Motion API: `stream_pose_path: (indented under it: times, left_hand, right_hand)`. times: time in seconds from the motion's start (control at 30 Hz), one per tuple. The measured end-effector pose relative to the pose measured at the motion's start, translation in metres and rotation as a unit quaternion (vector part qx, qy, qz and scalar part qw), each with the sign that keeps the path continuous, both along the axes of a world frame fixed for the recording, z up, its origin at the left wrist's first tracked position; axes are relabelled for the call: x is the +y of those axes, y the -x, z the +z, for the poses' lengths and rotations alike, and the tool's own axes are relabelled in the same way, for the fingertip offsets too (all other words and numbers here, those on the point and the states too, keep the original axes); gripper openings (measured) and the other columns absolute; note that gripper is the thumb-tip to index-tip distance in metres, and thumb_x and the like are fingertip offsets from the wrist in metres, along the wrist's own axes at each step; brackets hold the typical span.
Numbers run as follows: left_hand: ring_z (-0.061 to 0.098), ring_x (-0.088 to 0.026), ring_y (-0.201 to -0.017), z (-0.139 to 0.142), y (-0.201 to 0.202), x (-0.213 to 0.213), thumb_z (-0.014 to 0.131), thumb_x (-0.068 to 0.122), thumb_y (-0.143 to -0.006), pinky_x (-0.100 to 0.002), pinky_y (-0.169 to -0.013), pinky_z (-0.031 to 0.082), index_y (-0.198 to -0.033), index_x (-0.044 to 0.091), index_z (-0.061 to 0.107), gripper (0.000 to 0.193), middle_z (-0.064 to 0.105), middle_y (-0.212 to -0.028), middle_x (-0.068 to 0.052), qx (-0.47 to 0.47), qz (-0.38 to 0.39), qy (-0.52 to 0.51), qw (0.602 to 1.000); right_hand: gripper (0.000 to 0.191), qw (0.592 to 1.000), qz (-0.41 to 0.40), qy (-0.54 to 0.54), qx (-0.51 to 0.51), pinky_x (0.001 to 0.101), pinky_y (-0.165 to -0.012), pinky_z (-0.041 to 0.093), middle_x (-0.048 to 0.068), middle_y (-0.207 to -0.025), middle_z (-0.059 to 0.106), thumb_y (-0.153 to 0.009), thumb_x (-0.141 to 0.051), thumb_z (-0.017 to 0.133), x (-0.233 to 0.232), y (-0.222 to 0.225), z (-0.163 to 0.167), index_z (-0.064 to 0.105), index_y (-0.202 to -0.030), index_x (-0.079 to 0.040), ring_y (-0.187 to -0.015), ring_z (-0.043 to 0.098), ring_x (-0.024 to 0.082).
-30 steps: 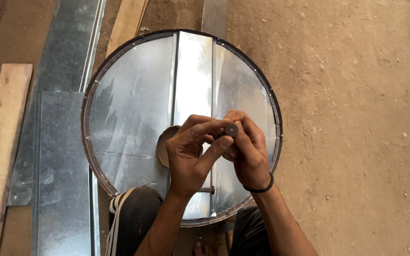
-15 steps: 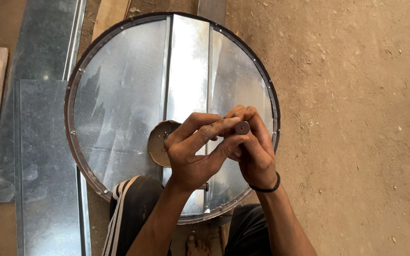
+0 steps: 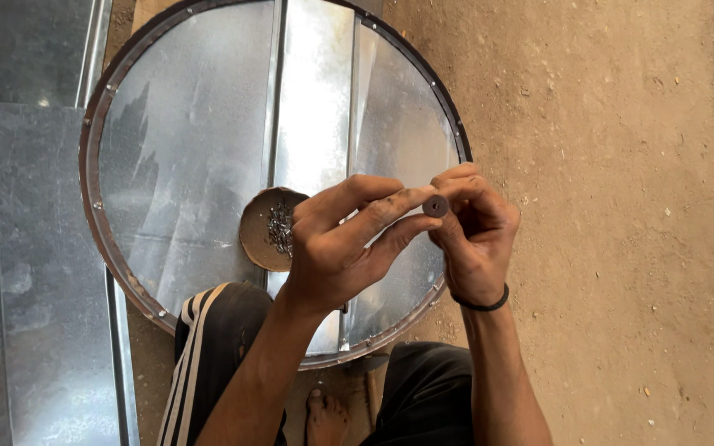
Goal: The person sits on the ground with a round galvanized metal lid and a bowl of small metal rivets. They sort through the rivets in the bowl, pick one up, position it in a hole on the lid's rim, and then use a hammer to drive the rivet into place, repeating for successive rivets.
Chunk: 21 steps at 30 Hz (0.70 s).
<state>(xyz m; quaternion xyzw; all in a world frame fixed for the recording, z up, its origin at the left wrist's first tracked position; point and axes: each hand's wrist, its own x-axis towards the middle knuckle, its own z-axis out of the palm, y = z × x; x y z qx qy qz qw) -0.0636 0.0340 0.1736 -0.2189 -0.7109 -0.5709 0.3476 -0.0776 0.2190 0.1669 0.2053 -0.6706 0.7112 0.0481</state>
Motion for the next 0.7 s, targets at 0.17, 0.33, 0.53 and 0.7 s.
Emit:
stream_pose_path:
  times: [0.17,0.33,0.53,0.7]
  left_hand:
    - [0.073,-0.013,-0.083,0.002,-0.003,0.0,0.087,0.018,-0.091,-0.026,-0.066,0.059,-0.113,0.007,0.075,0.027,0.071,-0.098,-0.005,0.008,0.009,0.04,0.999]
    - [0.072,-0.012,-0.082,0.004,-0.005,-0.001,0.086,0.018,-0.092,-0.026,-0.067,0.059,-0.114,0.008,0.076,0.026,0.072,-0.097,-0.004,0.019,-0.011,0.042,0.999]
    - [0.073,-0.013,-0.081,0.006,-0.008,0.006,0.086,0.017,-0.093,-0.026,-0.066,0.059,-0.115,0.008,0.076,0.026,0.072,-0.097,-0.003,0.044,-0.018,0.043,0.998]
    - [0.072,-0.013,-0.079,0.006,-0.009,0.008,0.086,0.017,-0.093,-0.026,-0.065,0.058,-0.114,0.007,0.076,0.025,0.071,-0.096,-0.003,0.065,0.006,0.073,0.995]
  right_hand:
    - [0.015,0.998,-0.027,-0.046,0.02,0.0171,-0.052,0.039,0.003,-0.107,0.059,-0.104,-0.013,0.073,0.006,-0.004,0.002,0.067,-0.106,0.0,-0.068,0.049,0.001]
    - [0.012,0.999,-0.022,-0.03,-0.003,0.0185,-0.054,0.039,0.004,-0.107,0.059,-0.107,-0.011,0.07,0.009,-0.012,0.006,0.067,-0.108,0.001,-0.068,0.05,0.002]
    - [0.014,0.998,0.022,0.037,-0.039,0.0197,-0.053,0.037,0.004,-0.103,0.06,-0.108,-0.012,0.066,0.015,-0.016,0.005,0.068,-0.111,0.002,-0.066,0.047,0.002]
    - [0.016,0.997,0.036,0.044,-0.057,0.0202,-0.054,0.036,0.004,-0.105,0.059,-0.109,-0.013,0.065,0.018,-0.017,0.005,0.068,-0.113,0.002,-0.067,0.046,0.003]
